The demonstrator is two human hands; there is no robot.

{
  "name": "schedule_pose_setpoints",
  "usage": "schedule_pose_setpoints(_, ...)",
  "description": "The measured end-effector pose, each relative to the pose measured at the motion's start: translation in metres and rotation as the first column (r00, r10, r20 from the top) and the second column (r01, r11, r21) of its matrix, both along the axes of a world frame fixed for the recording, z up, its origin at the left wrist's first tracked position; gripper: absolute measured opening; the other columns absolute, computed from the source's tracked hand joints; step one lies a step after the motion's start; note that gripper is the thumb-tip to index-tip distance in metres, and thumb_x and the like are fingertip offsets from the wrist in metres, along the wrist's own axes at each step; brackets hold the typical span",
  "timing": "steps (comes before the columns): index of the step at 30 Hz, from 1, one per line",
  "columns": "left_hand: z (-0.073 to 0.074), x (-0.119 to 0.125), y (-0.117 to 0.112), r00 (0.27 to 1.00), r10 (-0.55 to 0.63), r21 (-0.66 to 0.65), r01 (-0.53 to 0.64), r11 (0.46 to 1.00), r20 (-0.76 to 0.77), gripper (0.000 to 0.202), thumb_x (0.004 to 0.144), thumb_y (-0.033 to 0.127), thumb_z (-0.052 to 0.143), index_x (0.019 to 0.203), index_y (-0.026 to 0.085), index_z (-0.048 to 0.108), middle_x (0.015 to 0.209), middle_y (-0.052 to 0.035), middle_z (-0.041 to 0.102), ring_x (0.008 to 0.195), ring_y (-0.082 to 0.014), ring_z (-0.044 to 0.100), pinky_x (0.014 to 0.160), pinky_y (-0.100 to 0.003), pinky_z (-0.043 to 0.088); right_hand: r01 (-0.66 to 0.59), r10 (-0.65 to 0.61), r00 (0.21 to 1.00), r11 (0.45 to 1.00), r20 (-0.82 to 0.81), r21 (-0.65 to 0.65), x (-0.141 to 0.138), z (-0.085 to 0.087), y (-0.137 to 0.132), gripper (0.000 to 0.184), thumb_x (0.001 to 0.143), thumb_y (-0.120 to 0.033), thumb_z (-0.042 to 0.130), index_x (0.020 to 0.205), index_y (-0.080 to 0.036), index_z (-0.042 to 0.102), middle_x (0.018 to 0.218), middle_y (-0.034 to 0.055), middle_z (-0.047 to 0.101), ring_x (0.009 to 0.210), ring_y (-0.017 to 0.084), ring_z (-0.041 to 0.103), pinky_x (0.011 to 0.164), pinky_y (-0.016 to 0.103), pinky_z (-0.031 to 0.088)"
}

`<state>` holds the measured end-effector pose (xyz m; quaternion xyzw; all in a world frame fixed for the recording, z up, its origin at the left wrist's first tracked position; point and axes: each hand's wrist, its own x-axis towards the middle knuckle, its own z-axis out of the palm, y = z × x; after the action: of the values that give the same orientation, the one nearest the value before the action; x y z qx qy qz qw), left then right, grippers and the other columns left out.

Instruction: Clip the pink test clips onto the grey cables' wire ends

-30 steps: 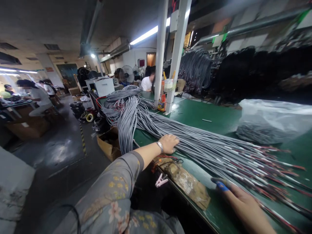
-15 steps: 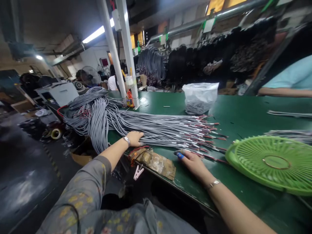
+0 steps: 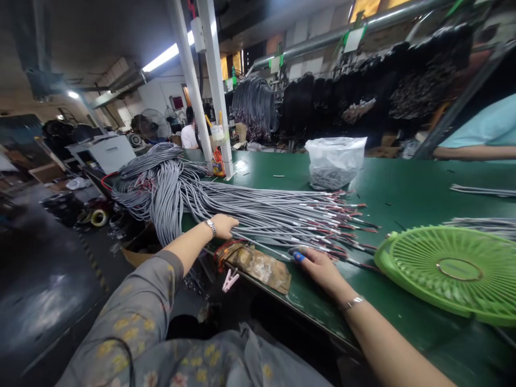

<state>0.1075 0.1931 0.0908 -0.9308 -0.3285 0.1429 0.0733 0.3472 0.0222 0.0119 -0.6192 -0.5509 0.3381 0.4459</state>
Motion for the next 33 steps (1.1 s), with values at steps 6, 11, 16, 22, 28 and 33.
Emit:
schedule_pose_setpoints(6,0.010,-0.005,0.003,1.000,0.016,0.010,-0.016,1.000,-0.004,0.029,0.066,0.021,0.059,0.095,0.023,0.062,0.105,-0.0085,0.068,0.098,-0.0273,0.063,0.080,-0.034,0.047,-0.029,0.030,0.999,0.999,0.038,-0.018,0.000,0.005,0.000,0.036,0.071,-0.049,0.051,0.080,-0.021,0.070,0.074,0.0044,0.067,0.077,0.024,0.060,0.078,0.038,0.048)
schedule_pose_setpoints(11,0.006,-0.014,-0.001,0.991,0.083,-0.045,-0.088,0.995,-0.108,0.040,0.057,0.016,0.063,0.097,0.022,0.061,0.090,-0.0080,0.071,0.085,-0.0275,0.067,0.067,-0.031,0.049,-0.027,0.029,0.998,0.999,0.054,-0.025,0.002,0.001,0.001,0.036,0.071,-0.050,0.051,0.082,-0.021,0.071,0.073,0.0037,0.066,0.071,0.022,0.059,0.071,0.035,0.048)
schedule_pose_setpoints(16,0.001,-0.025,-0.005,0.990,0.113,0.003,-0.113,0.994,-0.089,0.037,0.059,0.018,0.061,0.096,0.021,0.063,0.088,-0.0089,0.072,0.086,-0.0276,0.066,0.070,-0.032,0.048,-0.028,0.030,0.999,0.999,0.028,-0.043,0.002,-0.003,0.002,0.036,0.071,-0.048,0.053,0.086,-0.021,0.071,0.066,0.0012,0.063,0.058,0.018,0.053,0.060,0.032,0.046)
schedule_pose_setpoints(22,0.030,-0.038,-0.002,0.994,0.108,0.128,-0.108,0.986,0.007,0.015,0.067,0.024,0.054,0.077,0.022,0.064,0.091,-0.0069,0.070,0.093,-0.0261,0.063,0.076,-0.032,0.046,-0.022,0.022,1.000,1.000,0.010,0.010,-0.001,0.002,0.003,0.030,0.070,-0.044,0.053,0.078,-0.021,0.071,0.076,0.0044,0.069,0.074,0.023,0.061,0.074,0.037,0.049)
schedule_pose_setpoints(28,0.070,-0.048,-0.001,0.922,0.146,0.250,-0.245,0.937,0.357,0.025,0.070,0.022,0.048,0.089,0.020,0.063,0.098,-0.0051,0.067,0.091,-0.0218,0.062,0.075,-0.029,0.044,-0.028,0.027,1.000,1.000,-0.009,-0.008,-0.003,0.002,0.001,0.031,0.072,-0.046,0.053,0.079,-0.022,0.070,0.076,0.0039,0.070,0.078,0.025,0.063,0.076,0.038,0.049)
schedule_pose_setpoints(33,0.048,-0.033,-0.034,0.994,0.069,0.054,-0.073,0.996,0.082,0.016,0.070,0.025,0.055,0.083,0.021,0.064,0.083,-0.0042,0.069,0.080,-0.0236,0.064,0.064,-0.029,0.043,0.048,-0.045,0.994,0.998,0.098,-0.028,0.002,0.004,-0.001,0.019,0.067,-0.040,0.058,0.064,-0.025,0.068,0.065,0.0065,0.069,0.076,0.029,0.065,0.070,0.039,0.050)
